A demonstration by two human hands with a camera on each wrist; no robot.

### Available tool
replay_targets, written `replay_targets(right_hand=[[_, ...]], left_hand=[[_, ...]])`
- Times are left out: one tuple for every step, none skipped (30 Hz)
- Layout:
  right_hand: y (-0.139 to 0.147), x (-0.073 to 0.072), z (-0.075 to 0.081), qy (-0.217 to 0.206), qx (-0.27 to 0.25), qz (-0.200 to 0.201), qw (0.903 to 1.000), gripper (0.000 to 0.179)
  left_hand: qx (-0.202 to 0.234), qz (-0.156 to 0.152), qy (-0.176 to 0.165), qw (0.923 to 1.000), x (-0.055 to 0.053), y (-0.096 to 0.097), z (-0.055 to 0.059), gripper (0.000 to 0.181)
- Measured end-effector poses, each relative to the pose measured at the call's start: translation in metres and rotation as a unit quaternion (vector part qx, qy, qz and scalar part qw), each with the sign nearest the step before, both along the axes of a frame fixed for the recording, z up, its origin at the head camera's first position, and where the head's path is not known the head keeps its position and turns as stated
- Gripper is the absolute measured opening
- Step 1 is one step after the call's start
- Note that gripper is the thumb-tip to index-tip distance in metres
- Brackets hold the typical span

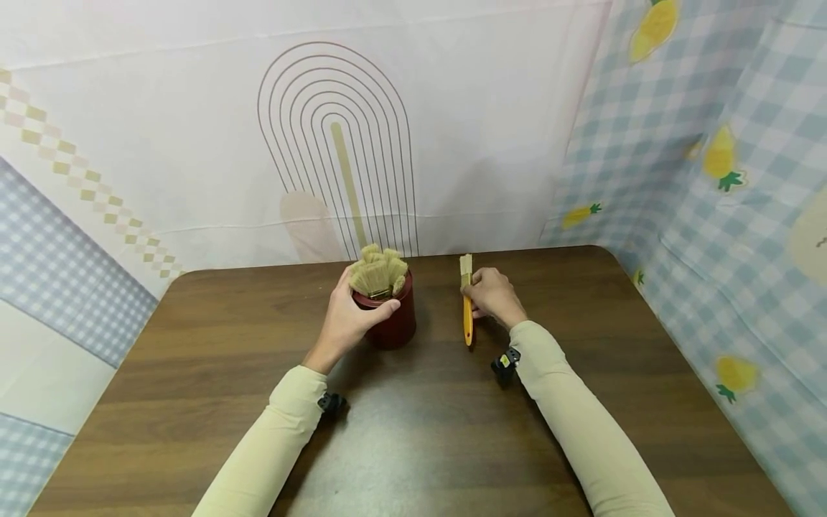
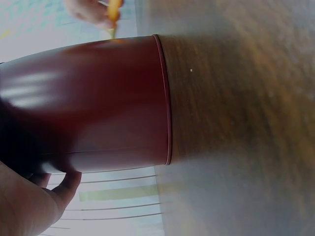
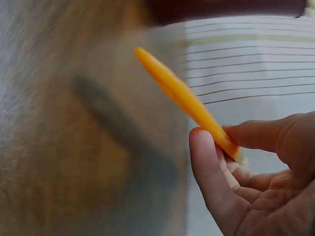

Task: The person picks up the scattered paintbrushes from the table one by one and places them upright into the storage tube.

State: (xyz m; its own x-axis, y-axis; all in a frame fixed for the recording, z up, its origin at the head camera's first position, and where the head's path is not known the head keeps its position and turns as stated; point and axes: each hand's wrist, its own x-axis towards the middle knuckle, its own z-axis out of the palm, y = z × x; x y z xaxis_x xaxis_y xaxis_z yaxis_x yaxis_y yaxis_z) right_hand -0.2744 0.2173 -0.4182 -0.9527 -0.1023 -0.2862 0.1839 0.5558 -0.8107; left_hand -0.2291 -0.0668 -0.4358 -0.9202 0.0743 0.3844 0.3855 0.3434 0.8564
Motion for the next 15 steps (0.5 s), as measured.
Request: replay_targets(right_hand=[[0.001,0.003,0.006,0.007,-0.011,0.001,0.9999,0.032],[0.002,0.007,0.012,0.017,-0.02,0.004,0.9996,0.034],[0.002,0.011,0.018,0.028,-0.025,0.004,0.9993,0.035],[0.002,0.015,0.025,0.04,-0.029,0.004,0.9988,0.036],[0.002,0.019,0.033,0.051,-0.034,0.004,0.9981,0.036],[0.002,0.024,0.041,0.065,-0.039,0.004,0.9971,0.037],[0.001,0.029,0.049,0.08,-0.044,0.003,0.9958,0.037],[0.001,0.034,0.058,0.097,-0.048,0.001,0.9941,0.037],[0.0,0.039,0.067,0.113,-0.054,-0.004,0.9921,0.037],[-0.001,0.044,0.075,0.129,-0.064,-0.007,0.9896,0.037],[-0.003,0.048,0.083,0.143,-0.074,-0.009,0.9869,0.038],[-0.004,0.053,0.091,0.158,-0.084,-0.011,0.9837,0.038],[-0.005,0.056,0.097,0.173,-0.096,-0.012,0.9802,0.039],[-0.007,0.06,0.103,0.187,-0.107,-0.012,0.9764,0.039],[-0.01,0.063,0.109,0.201,-0.121,-0.013,0.9721,0.039]], left_hand=[[0.001,0.0,-0.001,1.0,0.0,0.0,0.0,0.085],[0.001,0.0,-0.001,1.0,0.0,-0.001,-0.001,0.085],[0.0,0.001,0.0,1.0,0.001,-0.001,-0.001,0.085],[0.0,0.002,0.0,1.0,0.0,-0.001,-0.001,0.085],[0.0,0.003,0.001,1.0,0.0,-0.001,-0.002,0.085],[0.0,0.004,0.002,1.0,0.0,-0.001,-0.002,0.084],[-0.001,0.005,0.001,1.0,0.001,0.0,-0.002,0.085],[-0.001,0.007,0.001,1.0,0.001,0.0,-0.002,0.085],[-0.002,0.011,-0.001,0.9999,0.001,0.002,-0.001,0.086],[-0.004,0.015,-0.002,0.9999,0.001,0.003,-0.001,0.087],[-0.006,0.021,-0.003,0.9997,0.001,0.005,-0.001,0.088],[-0.008,0.028,-0.005,0.9996,0.001,0.007,-0.001,0.089],[-0.01,0.035,-0.006,0.9993,0.002,0.008,-0.001,0.09],[-0.01,0.041,-0.007,0.9991,0.002,0.01,-0.001,0.091],[-0.013,0.047,-0.006,0.9988,0.002,0.011,-0.001,0.092]])
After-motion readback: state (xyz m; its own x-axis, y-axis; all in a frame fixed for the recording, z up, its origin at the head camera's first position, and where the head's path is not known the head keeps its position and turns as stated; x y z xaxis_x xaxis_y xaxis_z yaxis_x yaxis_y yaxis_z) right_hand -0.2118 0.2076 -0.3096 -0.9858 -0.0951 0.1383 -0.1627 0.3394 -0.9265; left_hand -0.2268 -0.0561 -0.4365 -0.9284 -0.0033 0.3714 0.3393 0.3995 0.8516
